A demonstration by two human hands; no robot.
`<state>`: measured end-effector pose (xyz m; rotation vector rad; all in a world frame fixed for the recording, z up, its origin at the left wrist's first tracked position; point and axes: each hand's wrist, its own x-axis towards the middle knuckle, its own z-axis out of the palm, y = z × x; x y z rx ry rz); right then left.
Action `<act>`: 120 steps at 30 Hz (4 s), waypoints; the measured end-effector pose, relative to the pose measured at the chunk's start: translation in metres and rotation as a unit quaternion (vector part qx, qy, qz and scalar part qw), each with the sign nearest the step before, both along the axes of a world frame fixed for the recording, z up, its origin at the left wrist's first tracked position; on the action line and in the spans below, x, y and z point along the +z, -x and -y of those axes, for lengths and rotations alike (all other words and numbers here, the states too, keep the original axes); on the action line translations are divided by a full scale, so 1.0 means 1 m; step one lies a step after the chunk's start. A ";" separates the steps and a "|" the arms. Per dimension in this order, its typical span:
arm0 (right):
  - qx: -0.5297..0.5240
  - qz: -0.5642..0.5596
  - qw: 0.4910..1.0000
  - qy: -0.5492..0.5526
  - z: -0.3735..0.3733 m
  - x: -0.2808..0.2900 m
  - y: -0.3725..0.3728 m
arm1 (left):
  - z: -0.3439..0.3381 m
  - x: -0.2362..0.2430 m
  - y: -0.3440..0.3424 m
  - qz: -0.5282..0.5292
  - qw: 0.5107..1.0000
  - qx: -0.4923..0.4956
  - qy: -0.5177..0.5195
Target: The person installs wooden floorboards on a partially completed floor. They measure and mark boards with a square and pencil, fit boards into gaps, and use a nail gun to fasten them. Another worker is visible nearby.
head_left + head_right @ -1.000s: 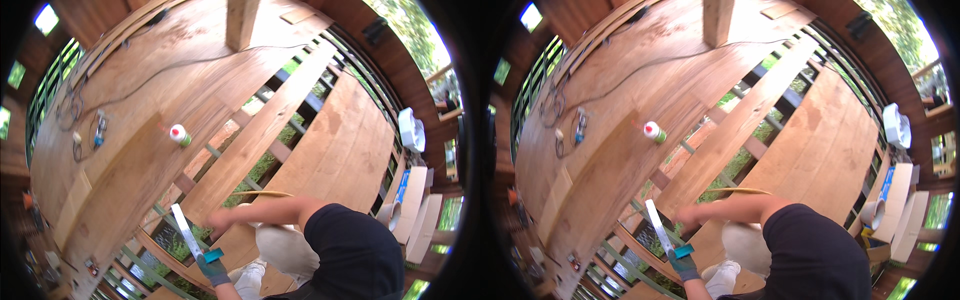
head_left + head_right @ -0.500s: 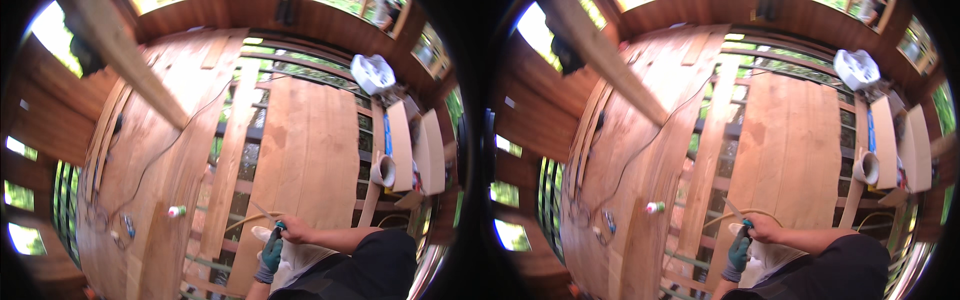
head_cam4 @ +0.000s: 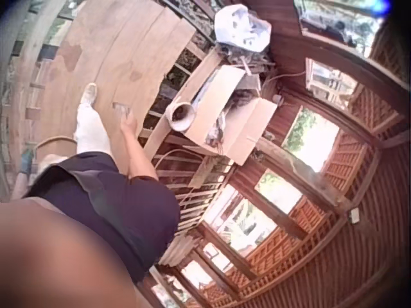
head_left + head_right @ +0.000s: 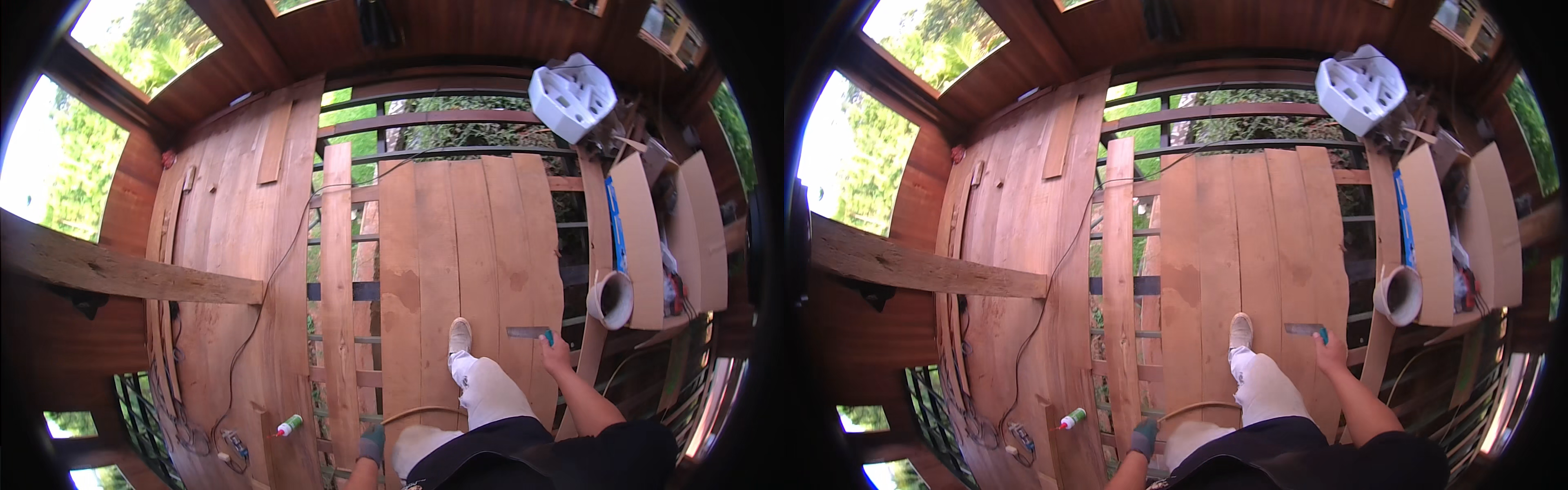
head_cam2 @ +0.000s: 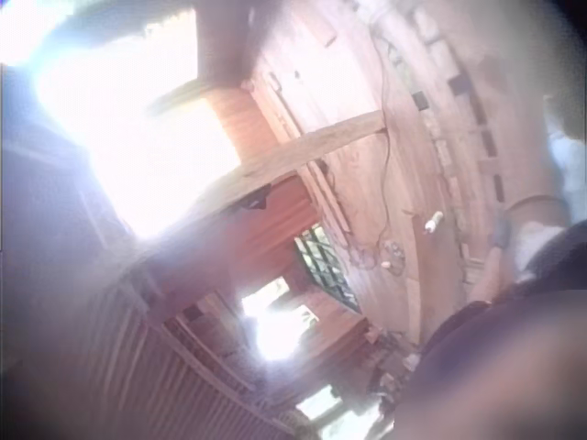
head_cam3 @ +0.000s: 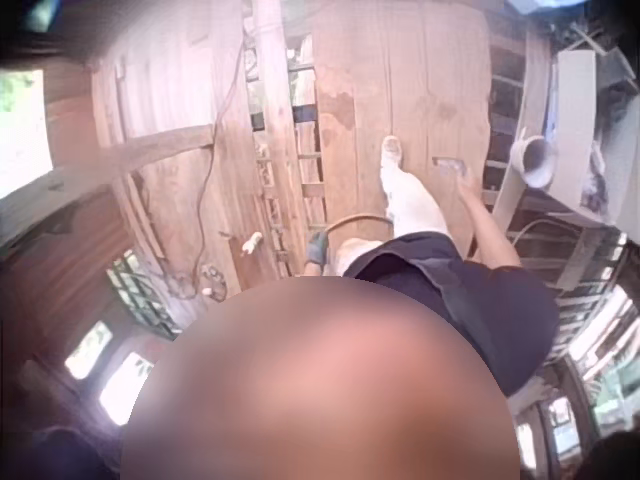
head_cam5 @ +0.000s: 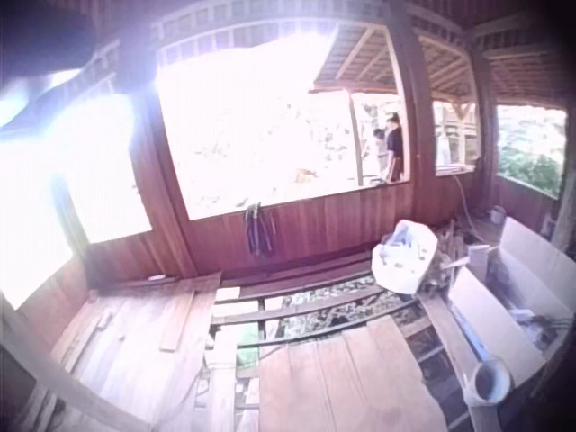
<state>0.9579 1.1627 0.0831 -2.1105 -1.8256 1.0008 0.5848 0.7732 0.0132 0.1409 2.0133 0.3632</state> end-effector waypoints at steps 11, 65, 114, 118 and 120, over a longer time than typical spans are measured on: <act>-0.049 0.068 0.990 -0.113 -0.188 -0.027 0.019 | -0.142 -0.034 0.039 0.093 0.986 -0.139 -0.013; -0.189 -0.534 0.757 0.327 -0.779 -0.576 0.732 | -0.973 -0.524 0.629 -0.422 0.794 -0.327 -0.292; -0.079 -0.530 0.786 0.309 -0.724 -0.653 0.917 | -1.002 -0.517 0.767 0.043 0.911 0.252 -0.323; -0.037 -0.514 0.805 0.295 -0.715 -0.646 0.927 | -0.987 -0.535 0.776 0.039 0.904 0.284 -0.317; -0.026 -0.504 0.816 0.282 -0.714 -0.645 0.930 | -0.983 -0.541 0.778 0.028 0.900 0.286 -0.327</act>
